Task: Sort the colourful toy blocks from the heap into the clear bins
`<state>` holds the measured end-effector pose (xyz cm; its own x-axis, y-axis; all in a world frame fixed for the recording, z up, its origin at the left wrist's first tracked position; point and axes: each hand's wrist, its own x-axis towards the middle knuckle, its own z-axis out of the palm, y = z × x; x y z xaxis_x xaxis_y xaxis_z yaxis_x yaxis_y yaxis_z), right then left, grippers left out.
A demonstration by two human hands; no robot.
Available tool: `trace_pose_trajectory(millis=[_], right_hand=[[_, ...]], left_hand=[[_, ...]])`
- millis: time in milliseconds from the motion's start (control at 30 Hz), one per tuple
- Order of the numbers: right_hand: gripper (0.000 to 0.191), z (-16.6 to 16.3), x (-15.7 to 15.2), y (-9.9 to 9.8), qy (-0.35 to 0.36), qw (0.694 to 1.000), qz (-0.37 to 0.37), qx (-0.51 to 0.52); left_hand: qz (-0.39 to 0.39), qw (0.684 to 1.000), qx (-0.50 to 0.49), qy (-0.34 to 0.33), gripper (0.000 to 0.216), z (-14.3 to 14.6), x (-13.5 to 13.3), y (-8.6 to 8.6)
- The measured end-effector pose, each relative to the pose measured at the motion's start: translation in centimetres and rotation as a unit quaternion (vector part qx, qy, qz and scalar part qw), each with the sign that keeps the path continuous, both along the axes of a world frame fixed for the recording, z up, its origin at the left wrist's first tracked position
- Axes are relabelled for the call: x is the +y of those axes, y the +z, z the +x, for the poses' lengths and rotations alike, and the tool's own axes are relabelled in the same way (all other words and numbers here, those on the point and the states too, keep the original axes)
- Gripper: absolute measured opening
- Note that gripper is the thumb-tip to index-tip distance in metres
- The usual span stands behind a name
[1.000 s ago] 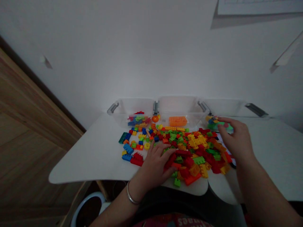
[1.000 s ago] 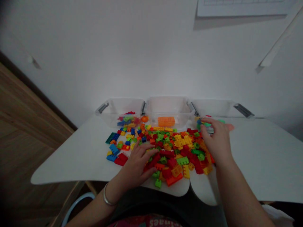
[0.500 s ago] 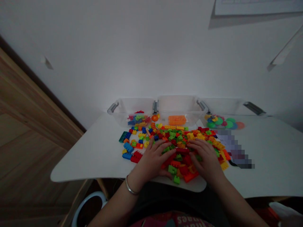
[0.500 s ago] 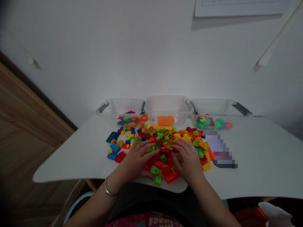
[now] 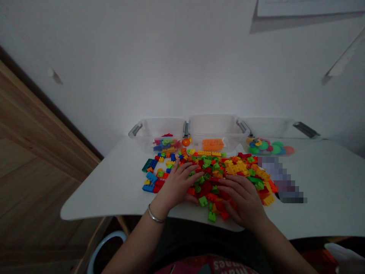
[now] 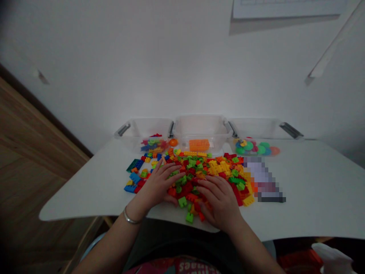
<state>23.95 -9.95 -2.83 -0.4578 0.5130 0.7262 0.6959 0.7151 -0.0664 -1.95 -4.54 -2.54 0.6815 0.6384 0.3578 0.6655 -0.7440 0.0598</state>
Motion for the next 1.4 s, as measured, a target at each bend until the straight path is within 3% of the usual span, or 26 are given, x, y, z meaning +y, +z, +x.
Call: trace_pose_trajectory(millis=[267,500,800,1100,1400], right_hand=[[0.021,-1.2,-1.1,-0.1,0.065,0.998,0.023,0.005],[0.014,-2.4,-0.4,-1.5,0.054,0.998,0.035,-0.022],[0.009,-2.9,0.4,-1.5,0.057,0.997,0.042,-0.025],[0.009,-3.2,0.9,-1.8,0.024,0.999,0.023,-0.032],[0.009,-3.0,-0.1,-1.0,0.0,0.999,0.05,0.002]], left_hand=[[0.015,1.0,0.016,0.014,0.084,0.0,0.1,0.3],[0.031,0.999,0.023,0.011,0.074,0.0,0.3,0.1],[-0.009,1.0,-0.001,0.02,0.091,0.0,-0.2,0.5],[-0.03,0.999,0.009,0.021,0.074,0.5,-0.9,1.0],[-0.053,0.997,-0.055,0.022,0.04,2.1,-1.7,1.8]])
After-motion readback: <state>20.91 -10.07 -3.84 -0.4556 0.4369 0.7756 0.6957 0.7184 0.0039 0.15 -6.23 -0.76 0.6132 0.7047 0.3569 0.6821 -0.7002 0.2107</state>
